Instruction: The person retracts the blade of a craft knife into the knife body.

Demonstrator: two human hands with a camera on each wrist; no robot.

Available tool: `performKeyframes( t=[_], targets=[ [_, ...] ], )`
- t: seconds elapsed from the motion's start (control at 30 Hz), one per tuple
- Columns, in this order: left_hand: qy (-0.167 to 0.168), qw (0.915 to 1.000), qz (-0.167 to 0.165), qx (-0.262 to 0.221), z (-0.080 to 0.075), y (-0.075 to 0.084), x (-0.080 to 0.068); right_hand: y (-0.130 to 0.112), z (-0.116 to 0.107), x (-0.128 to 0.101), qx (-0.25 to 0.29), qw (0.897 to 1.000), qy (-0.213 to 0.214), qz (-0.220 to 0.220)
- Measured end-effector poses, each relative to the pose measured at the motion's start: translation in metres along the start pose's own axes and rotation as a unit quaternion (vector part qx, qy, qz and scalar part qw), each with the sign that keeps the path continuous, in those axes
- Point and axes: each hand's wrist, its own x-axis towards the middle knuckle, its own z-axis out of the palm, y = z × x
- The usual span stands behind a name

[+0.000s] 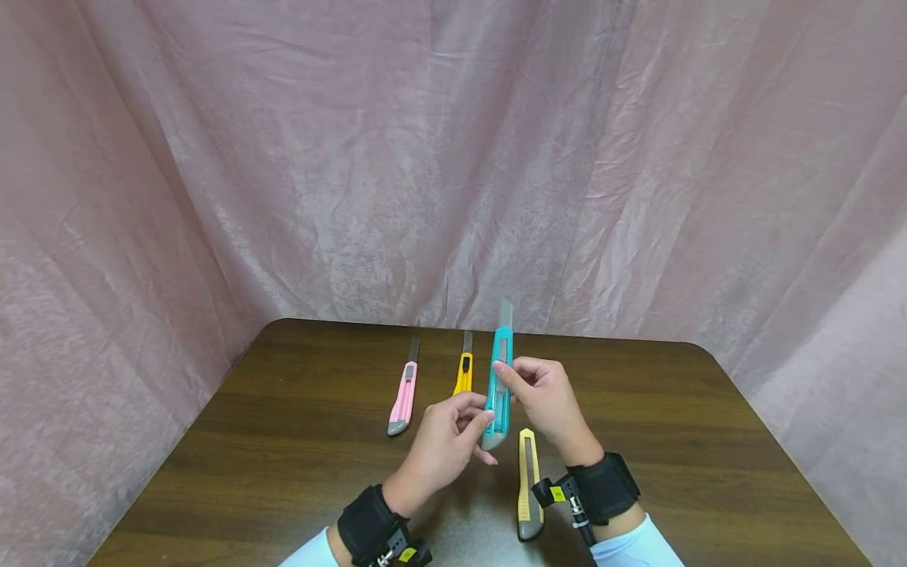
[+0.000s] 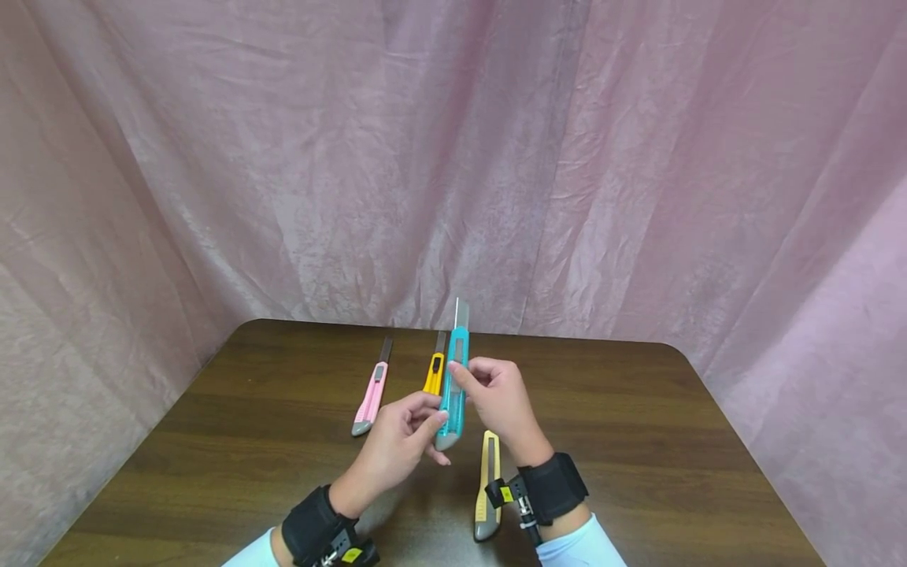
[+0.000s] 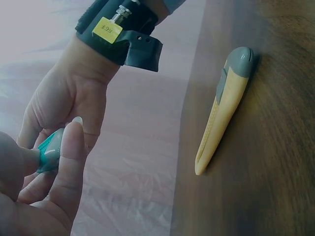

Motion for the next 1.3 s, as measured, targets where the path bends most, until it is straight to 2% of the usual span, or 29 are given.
performKeyframes(
  t=[0.17,0.4,0.63,0.77,1.03,1.3],
  targets=[
    [0.003,1.0,0.003,0.004,-0.001,-0.0002,0.0008,-0.0026,0.0006,-0.0009,0.003,1.0,0.0,-0.011],
    [0.004,1.0,0.007,0.003,-0.0005,0.0002,0.0013,-0.0041,-0.0005,-0.0008,0.0,1.0,-0.002,0.017],
    [0.008,0.9999,0.011,0.003,-0.0016,-0.0003,0.0021,-0.0005,-0.0015,0.0001,-0.008,0.999,-0.03,-0.01],
    [0.013,0.9998,0.015,0.007,-0.0026,-0.0003,0.0031,0.0006,-0.0002,0.0006,-0.008,0.999,-0.027,-0.014],
    [0.015,0.9997,0.017,0.013,-0.0033,-0.0001,0.003,-0.0011,-0.0002,0.0001,-0.023,0.999,-0.025,0.029],
    [0.015,0.9997,0.018,0.012,-0.0061,-0.0005,0.0034,0.0006,0.001,0.0007,-0.011,0.999,-0.037,0.003]
  ],
)
